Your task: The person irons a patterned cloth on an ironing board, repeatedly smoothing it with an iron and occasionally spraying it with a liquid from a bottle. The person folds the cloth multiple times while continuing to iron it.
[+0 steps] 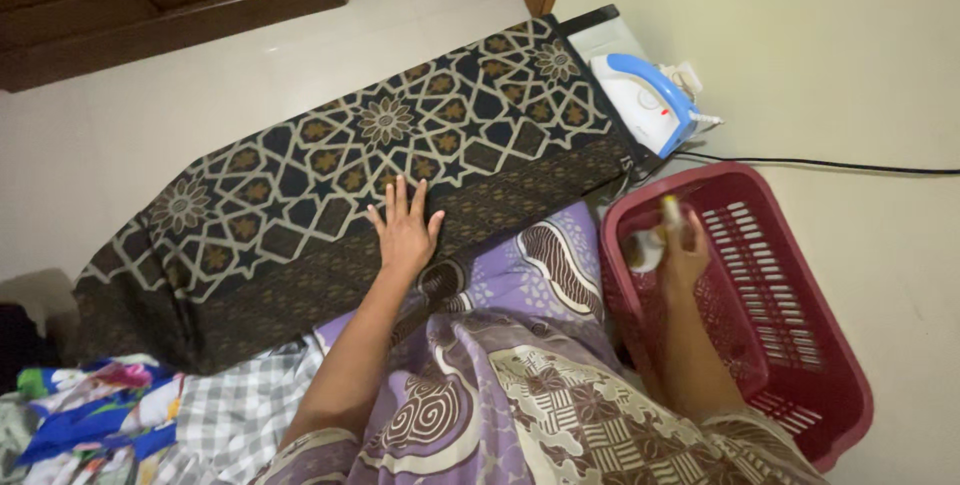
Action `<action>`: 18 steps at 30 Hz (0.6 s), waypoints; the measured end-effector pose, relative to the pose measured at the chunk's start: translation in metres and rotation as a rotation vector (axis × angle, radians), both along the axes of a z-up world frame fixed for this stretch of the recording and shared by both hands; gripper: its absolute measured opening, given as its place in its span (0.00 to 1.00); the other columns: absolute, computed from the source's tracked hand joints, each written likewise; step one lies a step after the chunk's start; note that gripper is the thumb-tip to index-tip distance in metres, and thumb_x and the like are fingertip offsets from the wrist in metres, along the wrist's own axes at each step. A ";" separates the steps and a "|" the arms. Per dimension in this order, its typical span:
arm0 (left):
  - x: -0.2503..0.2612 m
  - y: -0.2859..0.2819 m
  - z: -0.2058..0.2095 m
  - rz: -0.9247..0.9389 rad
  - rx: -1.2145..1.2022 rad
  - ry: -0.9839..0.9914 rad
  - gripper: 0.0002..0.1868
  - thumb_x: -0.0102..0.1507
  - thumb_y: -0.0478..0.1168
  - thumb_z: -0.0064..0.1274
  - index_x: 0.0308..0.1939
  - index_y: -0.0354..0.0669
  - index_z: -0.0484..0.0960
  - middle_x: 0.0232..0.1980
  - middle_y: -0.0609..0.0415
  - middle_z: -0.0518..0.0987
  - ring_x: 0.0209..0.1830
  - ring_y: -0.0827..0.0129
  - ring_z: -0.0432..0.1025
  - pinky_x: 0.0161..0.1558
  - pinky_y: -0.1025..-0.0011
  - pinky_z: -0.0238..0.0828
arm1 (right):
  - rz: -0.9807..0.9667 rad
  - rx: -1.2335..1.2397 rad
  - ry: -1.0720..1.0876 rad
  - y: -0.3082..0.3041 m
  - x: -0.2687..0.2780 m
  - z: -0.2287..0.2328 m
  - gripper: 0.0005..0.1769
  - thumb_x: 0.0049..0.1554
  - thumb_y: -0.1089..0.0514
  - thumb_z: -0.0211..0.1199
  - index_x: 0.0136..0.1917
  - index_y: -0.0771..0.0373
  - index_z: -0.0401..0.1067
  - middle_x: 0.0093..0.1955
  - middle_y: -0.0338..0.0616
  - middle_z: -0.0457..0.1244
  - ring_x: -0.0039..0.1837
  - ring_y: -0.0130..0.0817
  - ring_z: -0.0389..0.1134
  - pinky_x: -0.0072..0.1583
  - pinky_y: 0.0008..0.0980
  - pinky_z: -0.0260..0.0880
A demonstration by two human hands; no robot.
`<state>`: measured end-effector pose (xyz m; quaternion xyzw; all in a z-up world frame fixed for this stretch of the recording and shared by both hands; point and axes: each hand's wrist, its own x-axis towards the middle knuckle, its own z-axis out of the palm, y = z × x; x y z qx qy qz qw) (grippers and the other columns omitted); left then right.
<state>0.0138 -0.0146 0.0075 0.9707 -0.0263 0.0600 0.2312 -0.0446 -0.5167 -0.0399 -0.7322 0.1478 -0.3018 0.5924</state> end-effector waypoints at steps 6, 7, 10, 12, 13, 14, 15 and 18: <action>-0.001 -0.004 0.004 0.023 0.011 0.012 0.36 0.68 0.61 0.43 0.77 0.53 0.62 0.82 0.41 0.51 0.83 0.46 0.43 0.74 0.33 0.32 | -0.224 -0.753 -0.098 -0.004 0.016 0.045 0.18 0.63 0.63 0.64 0.66 0.66 0.74 0.64 0.55 0.66 0.67 0.53 0.65 0.72 0.49 0.62; -0.001 -0.004 0.004 0.028 0.012 0.016 0.36 0.68 0.61 0.43 0.77 0.53 0.62 0.82 0.42 0.51 0.82 0.47 0.43 0.74 0.33 0.32 | -0.219 -0.820 -0.114 -0.004 0.038 0.058 0.19 0.61 0.64 0.64 0.66 0.65 0.74 0.62 0.55 0.66 0.67 0.55 0.64 0.72 0.50 0.62; -0.002 -0.003 0.004 0.029 0.038 0.000 0.36 0.68 0.62 0.43 0.77 0.53 0.61 0.82 0.42 0.51 0.83 0.47 0.43 0.74 0.33 0.32 | -0.138 -1.027 -0.214 0.001 0.116 0.092 0.21 0.61 0.64 0.67 0.67 0.64 0.74 0.64 0.55 0.66 0.68 0.57 0.63 0.73 0.53 0.59; -0.001 -0.003 0.004 0.025 0.043 0.007 0.36 0.68 0.61 0.44 0.77 0.53 0.61 0.82 0.42 0.50 0.82 0.47 0.43 0.74 0.34 0.32 | -0.044 -1.092 -0.095 0.006 0.163 0.106 0.28 0.55 0.64 0.66 0.69 0.64 0.72 0.67 0.59 0.64 0.71 0.61 0.60 0.74 0.54 0.57; -0.001 -0.003 0.005 0.025 0.046 0.012 0.36 0.68 0.61 0.44 0.77 0.53 0.61 0.82 0.42 0.50 0.82 0.47 0.43 0.74 0.34 0.32 | -0.016 -1.150 -0.046 0.010 0.188 0.109 0.30 0.54 0.63 0.66 0.71 0.63 0.71 0.67 0.59 0.64 0.70 0.62 0.60 0.72 0.54 0.58; -0.001 -0.004 0.006 0.031 0.046 0.011 0.36 0.68 0.61 0.44 0.77 0.54 0.61 0.82 0.43 0.50 0.82 0.47 0.43 0.74 0.34 0.32 | 0.012 -1.209 0.004 0.010 0.210 0.110 0.32 0.54 0.61 0.66 0.72 0.62 0.71 0.68 0.60 0.63 0.70 0.63 0.60 0.71 0.54 0.59; -0.001 -0.005 0.007 0.037 0.046 0.011 0.36 0.67 0.61 0.44 0.77 0.54 0.61 0.82 0.43 0.50 0.82 0.48 0.43 0.74 0.34 0.32 | 0.066 -1.212 0.118 0.010 0.229 0.108 0.34 0.53 0.60 0.67 0.73 0.62 0.69 0.65 0.61 0.64 0.67 0.64 0.61 0.68 0.55 0.60; -0.002 -0.006 0.011 0.047 0.047 0.033 0.35 0.67 0.60 0.45 0.77 0.55 0.62 0.82 0.44 0.51 0.82 0.49 0.43 0.74 0.35 0.32 | 0.199 -1.178 0.416 0.004 0.275 0.097 0.35 0.54 0.56 0.66 0.74 0.59 0.67 0.58 0.63 0.65 0.61 0.64 0.65 0.61 0.57 0.65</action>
